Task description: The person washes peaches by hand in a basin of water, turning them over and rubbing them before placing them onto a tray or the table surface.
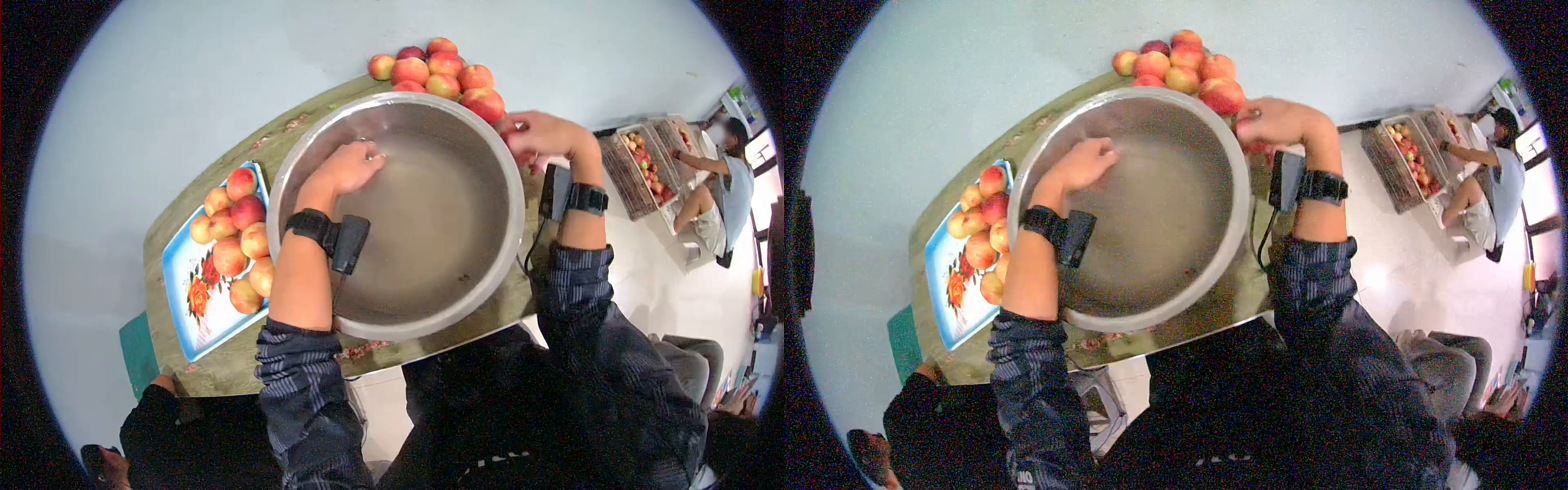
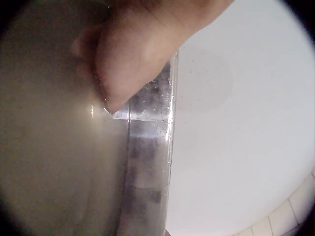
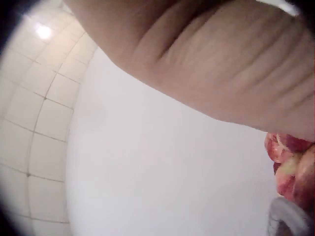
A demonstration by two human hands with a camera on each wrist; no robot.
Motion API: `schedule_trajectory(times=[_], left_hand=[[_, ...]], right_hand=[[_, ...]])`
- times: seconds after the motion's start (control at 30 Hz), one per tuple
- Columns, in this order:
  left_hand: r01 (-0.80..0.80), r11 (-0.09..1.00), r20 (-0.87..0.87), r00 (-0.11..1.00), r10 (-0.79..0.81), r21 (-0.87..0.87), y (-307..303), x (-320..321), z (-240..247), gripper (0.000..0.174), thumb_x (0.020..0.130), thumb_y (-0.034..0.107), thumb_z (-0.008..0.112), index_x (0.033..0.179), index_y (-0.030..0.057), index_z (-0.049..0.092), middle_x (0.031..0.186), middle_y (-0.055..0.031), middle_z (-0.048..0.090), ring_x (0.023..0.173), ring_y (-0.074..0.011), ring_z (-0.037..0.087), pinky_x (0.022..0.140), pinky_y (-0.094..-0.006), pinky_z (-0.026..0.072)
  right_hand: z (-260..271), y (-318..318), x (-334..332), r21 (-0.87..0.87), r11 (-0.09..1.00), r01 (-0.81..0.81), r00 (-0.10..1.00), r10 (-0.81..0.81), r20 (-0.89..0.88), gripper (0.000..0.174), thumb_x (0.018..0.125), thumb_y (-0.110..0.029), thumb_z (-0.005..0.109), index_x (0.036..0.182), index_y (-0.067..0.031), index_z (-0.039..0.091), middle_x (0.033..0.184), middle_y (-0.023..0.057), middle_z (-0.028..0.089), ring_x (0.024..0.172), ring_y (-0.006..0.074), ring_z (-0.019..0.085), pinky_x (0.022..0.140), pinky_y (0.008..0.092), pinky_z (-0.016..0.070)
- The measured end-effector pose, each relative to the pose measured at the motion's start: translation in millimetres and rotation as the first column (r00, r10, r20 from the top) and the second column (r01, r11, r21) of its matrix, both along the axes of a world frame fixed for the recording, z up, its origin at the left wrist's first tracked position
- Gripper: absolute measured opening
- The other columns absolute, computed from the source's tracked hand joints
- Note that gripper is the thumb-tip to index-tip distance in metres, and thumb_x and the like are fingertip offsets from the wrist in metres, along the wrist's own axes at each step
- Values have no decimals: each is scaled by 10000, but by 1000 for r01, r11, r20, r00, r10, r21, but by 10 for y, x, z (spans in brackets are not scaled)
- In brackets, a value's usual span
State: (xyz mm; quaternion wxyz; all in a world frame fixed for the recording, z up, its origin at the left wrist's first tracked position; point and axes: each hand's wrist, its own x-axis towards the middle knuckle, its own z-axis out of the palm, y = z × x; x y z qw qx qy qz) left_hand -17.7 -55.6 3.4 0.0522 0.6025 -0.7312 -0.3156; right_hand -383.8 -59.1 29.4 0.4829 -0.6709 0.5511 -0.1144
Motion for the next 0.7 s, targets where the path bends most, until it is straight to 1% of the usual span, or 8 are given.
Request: schedule_trajectory(times=[0.1, 0.2, 0.23, 0.3, 0.43, 0.53, 0.6, 0.7], left_hand=[[48, 999, 19, 999, -48, -21, 41, -20, -28, 400, 926, 333, 504, 1022, -37, 622, 811, -208, 677, 832, -337, 675, 830, -451, 503], [51, 998, 21, 998, -51, -33, 24, -19, 40, 398, 927, 336, 497, 1003, -34, 623, 796, -204, 673, 810, -335, 671, 819, -454, 504], [48, 999, 2, 999, -48, -21, 28, -26, 48, 395, 925, 337, 497, 988, -32, 625, 791, -202, 672, 794, -331, 672, 806, -454, 506], [68, 996, -1, 998, -68, -49, 38, 6, -13, 389, 922, 340, 496, 963, -25, 625, 780, -193, 669, 754, -319, 674, 761, -451, 509], [92, 993, 19, 996, -91, -68, 19, 21, -11, 383, 912, 349, 497, 934, -10, 627, 758, -169, 664, 682, -275, 666, 651, -426, 505], [52, 998, -13, 999, -51, 35, -47, 68, -59, 360, 934, 348, 517, 970, 9, 634, 778, -102, 660, 691, -222, 636, 633, -394, 500], [28, 1000, -62, 998, -27, 13, -62, 115, -146, 319, 922, 310, 542, 979, 13, 641, 798, -90, 666, 699, -207, 623, 633, -386, 494], [-10, 992, -148, 989, -8, -123, 49, 204, -126, 254, 875, 229, 572, 962, 4, 652, 817, -123, 683, 698, -218, 621, 627, -395, 486]], right_hand=[[158, 91, -180, 119, 952, 284, 916, -306, 260, 538, 874, -560, 464, 958, -59, 643, 605, 56, 586, 347, 117, 462, 304, 230, 336], [393, 125, -160, 152, 988, 19, 770, -111, 629, 534, 896, -533, 473, 980, -35, 645, 595, 50, 573, 353, 106, 454, 301, 220, 319], [554, 191, -28, 27, 986, -165, 719, 101, 687, 641, 881, -560, 474, 967, 71, 550, 525, 49, 516, 309, 79, 416, 271, 181, 317], [874, 334, 308, -256, 908, -332, 566, 409, 716, 655, 821, -553, 639, 956, 81, 538, 596, 71, 554, 344, 76, 451, 286, 182, 344], [1513, 452, 898, -350, 810, -471, 744, 578, 336, 514, 693, -354, 836, 970, -6, 577, 827, 80, 619, 569, 123, 611, 441, 245, 477], [1507, 343, 1532, -597, 492, -634, 709, 679, -193, 420, 672, -302, 813, 939, -40, 622, 848, 71, 640, 705, 187, 658, 601, 328, 520], [1320, 318, 1860, -513, 463, -723, 684, 587, -434, 334, 663, -223, 775, 907, -32, 651, 810, 85, 642, 761, 238, 652, 699, 365, 510], [861, 118, 2147, -261, 484, -835, 540, 634, -554, 235, 677, -211, 738, 817, -38, 662, 737, 85, 646, 638, 227, 623, 583, 374, 524]])
